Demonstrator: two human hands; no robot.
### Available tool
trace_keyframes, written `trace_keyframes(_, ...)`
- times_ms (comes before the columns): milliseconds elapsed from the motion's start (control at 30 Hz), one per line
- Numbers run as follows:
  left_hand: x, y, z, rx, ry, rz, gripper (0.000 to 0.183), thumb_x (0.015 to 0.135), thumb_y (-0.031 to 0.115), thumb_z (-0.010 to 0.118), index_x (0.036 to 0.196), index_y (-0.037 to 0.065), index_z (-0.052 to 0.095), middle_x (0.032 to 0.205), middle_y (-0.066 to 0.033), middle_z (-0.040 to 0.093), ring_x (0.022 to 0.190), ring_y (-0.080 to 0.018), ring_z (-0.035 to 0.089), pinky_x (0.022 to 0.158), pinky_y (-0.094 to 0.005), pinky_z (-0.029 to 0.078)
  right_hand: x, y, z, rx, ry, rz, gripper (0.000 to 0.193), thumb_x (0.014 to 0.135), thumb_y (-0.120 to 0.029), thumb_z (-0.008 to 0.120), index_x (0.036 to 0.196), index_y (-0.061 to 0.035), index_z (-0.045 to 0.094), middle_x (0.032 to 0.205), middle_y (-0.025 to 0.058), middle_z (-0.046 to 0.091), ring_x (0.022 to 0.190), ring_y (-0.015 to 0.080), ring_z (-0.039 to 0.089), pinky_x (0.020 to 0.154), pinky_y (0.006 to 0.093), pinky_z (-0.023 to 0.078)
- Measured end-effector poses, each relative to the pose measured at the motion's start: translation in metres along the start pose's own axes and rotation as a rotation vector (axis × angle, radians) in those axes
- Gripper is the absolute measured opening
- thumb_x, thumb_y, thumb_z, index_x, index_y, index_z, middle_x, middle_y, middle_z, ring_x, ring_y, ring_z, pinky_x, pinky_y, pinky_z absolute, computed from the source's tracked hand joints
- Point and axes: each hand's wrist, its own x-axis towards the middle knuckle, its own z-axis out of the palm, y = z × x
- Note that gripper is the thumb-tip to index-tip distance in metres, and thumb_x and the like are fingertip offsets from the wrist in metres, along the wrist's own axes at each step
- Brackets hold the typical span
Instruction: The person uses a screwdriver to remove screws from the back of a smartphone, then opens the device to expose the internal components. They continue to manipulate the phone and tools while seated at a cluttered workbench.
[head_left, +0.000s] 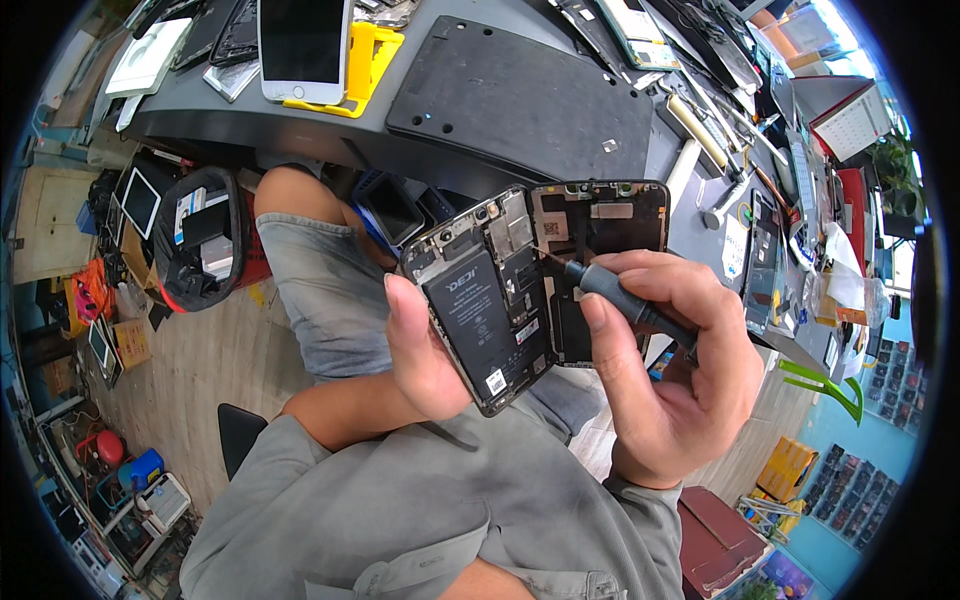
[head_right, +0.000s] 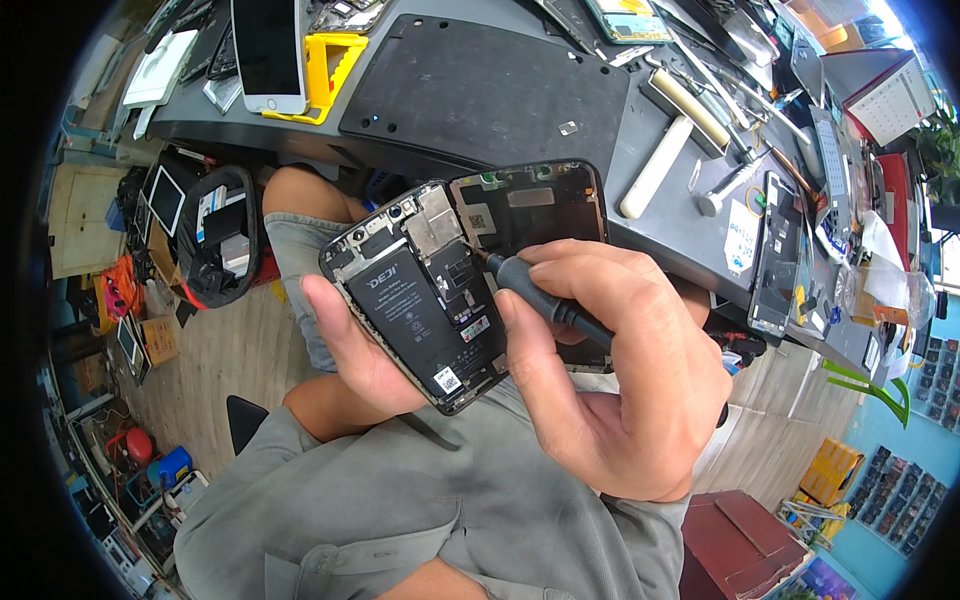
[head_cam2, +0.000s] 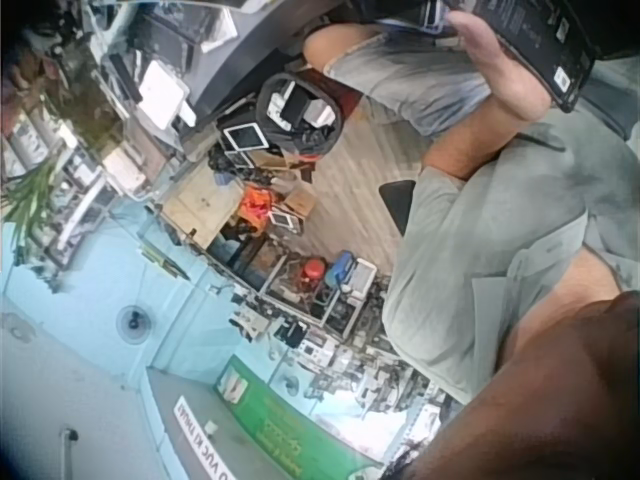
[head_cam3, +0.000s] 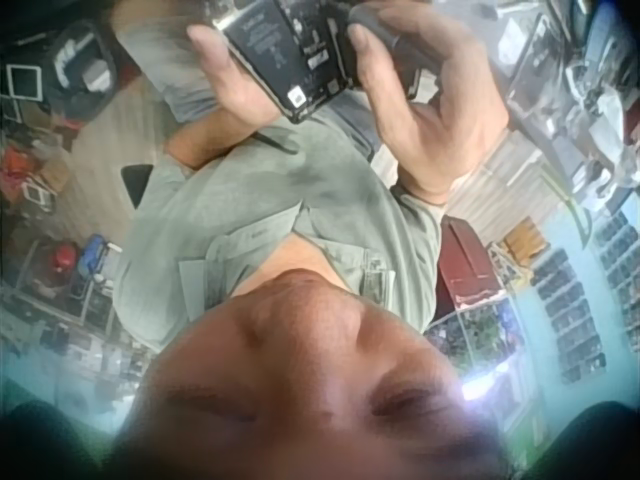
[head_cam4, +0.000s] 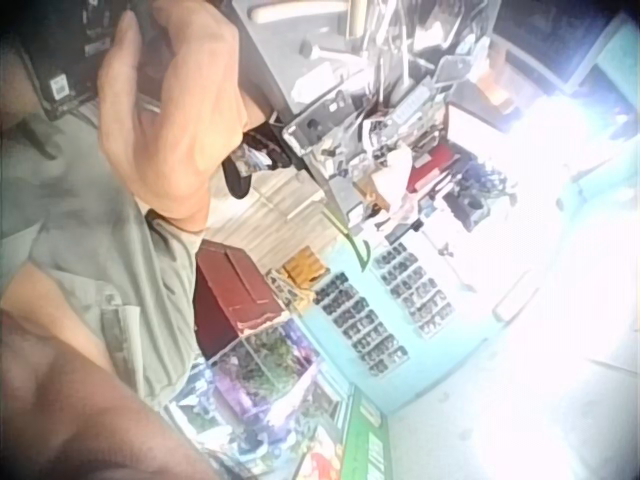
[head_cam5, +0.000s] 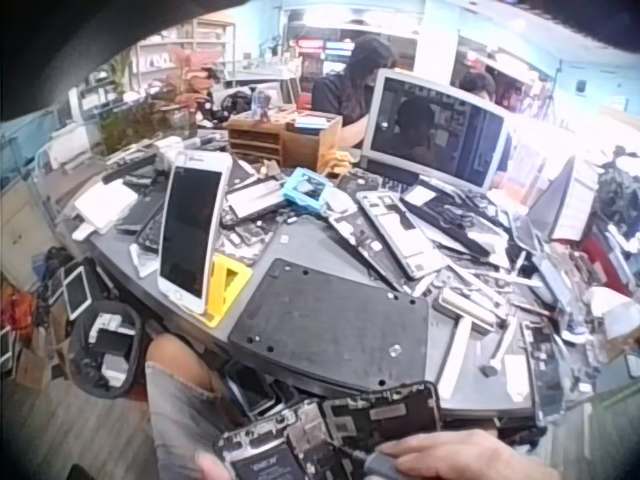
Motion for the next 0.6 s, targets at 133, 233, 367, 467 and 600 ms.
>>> trace_keyframes(133, 0.001, -0.004, -0.002, -0.035, -0.01, 0.024, 0.132, 0.092, 0.106, 0.036, 0.174, 0.002, 0.035, 0.167, -0.0256, 0.053, 0.147, -0.0386, 0.063, 0.12, -0.0582, 0.056, 0.001, -0.002, -0.001, -0.025, -0.004, 0.012, 0.03, 0.087, 0.012, 0.086, 0.111, 0.0083, 0.069, 0.103, 0.0253, 0.08, 0.097, 0.0278, 0.08, 0.087, 0.0338, 0.062)
trace_keyframes(233, 0.001, -0.002, -0.001, 0.028, -0.012, 0.027, 0.131, 0.093, 0.105, 0.036, 0.173, 0.001, 0.037, 0.166, -0.0252, 0.054, 0.147, -0.0369, 0.063, 0.12, -0.0566, 0.056, 0.0, -0.001, -0.001, -0.048, 0.007, 0.025, 0.028, 0.087, 0.01, 0.088, 0.11, 0.0076, 0.072, 0.103, 0.0224, 0.081, 0.094, 0.0248, 0.08, 0.085, 0.032, 0.061)
trace_keyframes(367, 0.003, -0.013, -0.009, -0.05, -0.086, 0.124, 0.13, 0.096, 0.104, 0.035, 0.171, -0.002, 0.039, 0.164, -0.025, 0.057, 0.147, -0.0353, 0.063, 0.121, -0.0538, 0.056, 0.004, -0.016, -0.008, -0.161, -0.021, 0.147, 0.025, 0.087, 0.002, 0.093, 0.106, 0.0053, 0.077, 0.098, 0.016, 0.083, 0.087, 0.0196, 0.08, 0.08, 0.0288, 0.06)
trace_keyframes(467, 0.009, -0.031, -0.012, -0.329, -0.221, 0.288, 0.129, 0.097, 0.102, 0.035, 0.17, -0.004, 0.04, 0.163, -0.0252, 0.059, 0.147, -0.035, 0.063, 0.12, -0.0527, 0.056, 0.006, -0.019, -0.008, -0.218, -0.027, 0.16, 0.024, 0.087, -0.003, 0.096, 0.102, 0.0035, 0.079, 0.093, 0.0133, 0.083, 0.081, 0.0183, 0.079, 0.077, 0.0278, 0.058)
trace_keyframes(600, 0.01, -0.026, -0.011, -0.242, -0.212, 0.288, 0.127, 0.099, 0.101, 0.035, 0.169, -0.005, 0.04, 0.163, -0.0255, 0.059, 0.146, -0.0347, 0.064, 0.119, -0.052, 0.057, 0.01, -0.016, -0.009, -0.201, -0.029, 0.117, 0.025, 0.086, -0.004, 0.096, 0.102, 0.003, 0.08, 0.09, 0.0137, 0.082, 0.08, 0.0208, 0.08, 0.074, 0.0291, 0.058)
